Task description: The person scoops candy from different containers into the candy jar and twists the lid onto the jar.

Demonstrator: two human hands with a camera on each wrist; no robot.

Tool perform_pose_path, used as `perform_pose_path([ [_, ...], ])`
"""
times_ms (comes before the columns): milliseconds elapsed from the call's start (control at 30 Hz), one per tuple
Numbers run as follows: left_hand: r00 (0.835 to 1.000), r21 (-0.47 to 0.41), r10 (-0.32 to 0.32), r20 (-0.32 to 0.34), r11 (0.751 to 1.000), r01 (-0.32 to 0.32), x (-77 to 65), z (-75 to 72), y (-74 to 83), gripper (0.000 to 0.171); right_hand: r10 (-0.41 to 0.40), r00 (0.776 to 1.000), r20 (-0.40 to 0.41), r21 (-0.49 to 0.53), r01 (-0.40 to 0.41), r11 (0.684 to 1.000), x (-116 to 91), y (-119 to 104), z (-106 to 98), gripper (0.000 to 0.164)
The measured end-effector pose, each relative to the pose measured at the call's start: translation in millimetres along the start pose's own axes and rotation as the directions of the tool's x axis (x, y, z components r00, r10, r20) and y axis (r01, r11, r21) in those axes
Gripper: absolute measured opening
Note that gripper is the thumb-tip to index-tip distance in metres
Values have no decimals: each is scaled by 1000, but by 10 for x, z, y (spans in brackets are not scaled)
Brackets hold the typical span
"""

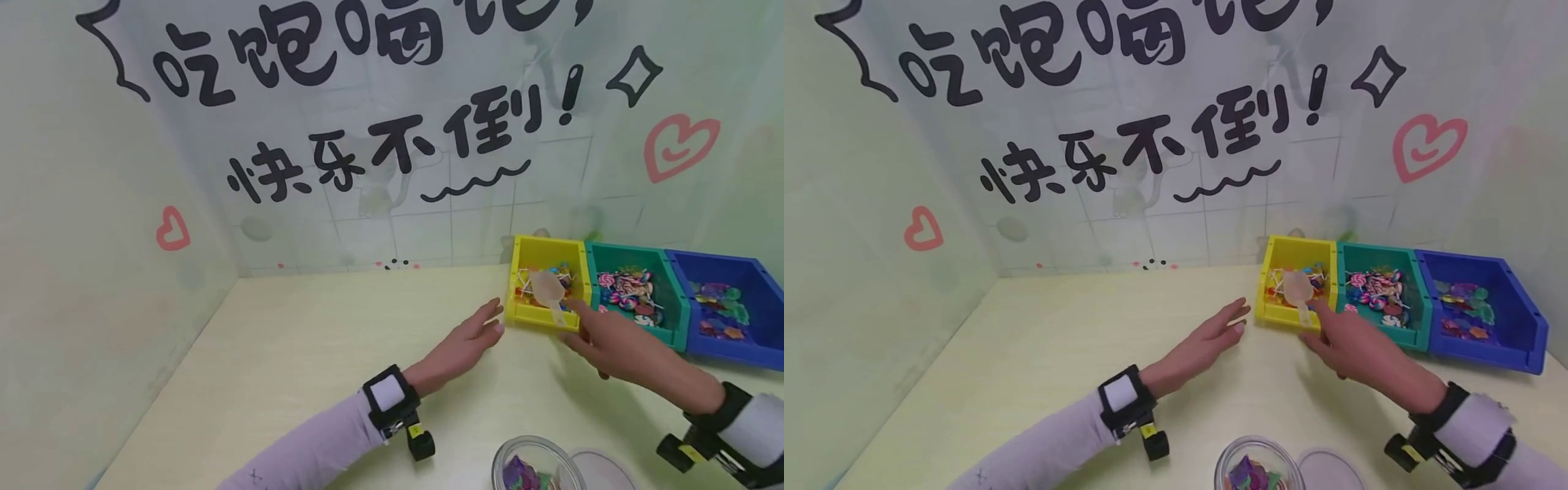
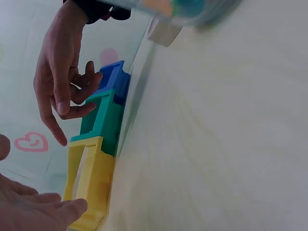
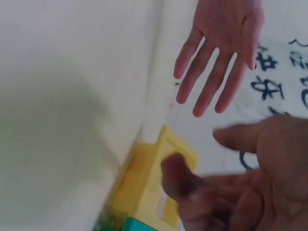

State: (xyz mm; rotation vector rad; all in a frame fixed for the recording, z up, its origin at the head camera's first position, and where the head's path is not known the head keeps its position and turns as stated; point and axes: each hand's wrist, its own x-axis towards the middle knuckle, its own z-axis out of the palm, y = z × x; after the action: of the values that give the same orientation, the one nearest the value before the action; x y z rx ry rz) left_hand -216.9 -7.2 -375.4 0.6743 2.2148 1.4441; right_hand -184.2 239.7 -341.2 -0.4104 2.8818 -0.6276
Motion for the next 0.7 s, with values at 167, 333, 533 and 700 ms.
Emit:
perform_pose_path([
  [167, 975, -47, 109, 192, 994, -102, -511, -57, -24, 52, -179, 962, 204, 64, 170, 983, -426, -2, 110, 81],
  [333, 922, -79, 159, 353, 987, -140, -873, -46, -46, 55, -194, 911, 365, 100, 168, 981, -705, -29, 339, 101],
  [533, 841, -73, 156, 518, 988, -139, -1066, 57, -61, 74, -225, 902, 368, 14, 237, 971, -778, -6, 615, 77],
  [700, 815, -109, 94, 572, 993, -38, -1103, 135, -73, 69, -317, 886, 340, -65, 358, 931, -766, 24, 671, 57],
])
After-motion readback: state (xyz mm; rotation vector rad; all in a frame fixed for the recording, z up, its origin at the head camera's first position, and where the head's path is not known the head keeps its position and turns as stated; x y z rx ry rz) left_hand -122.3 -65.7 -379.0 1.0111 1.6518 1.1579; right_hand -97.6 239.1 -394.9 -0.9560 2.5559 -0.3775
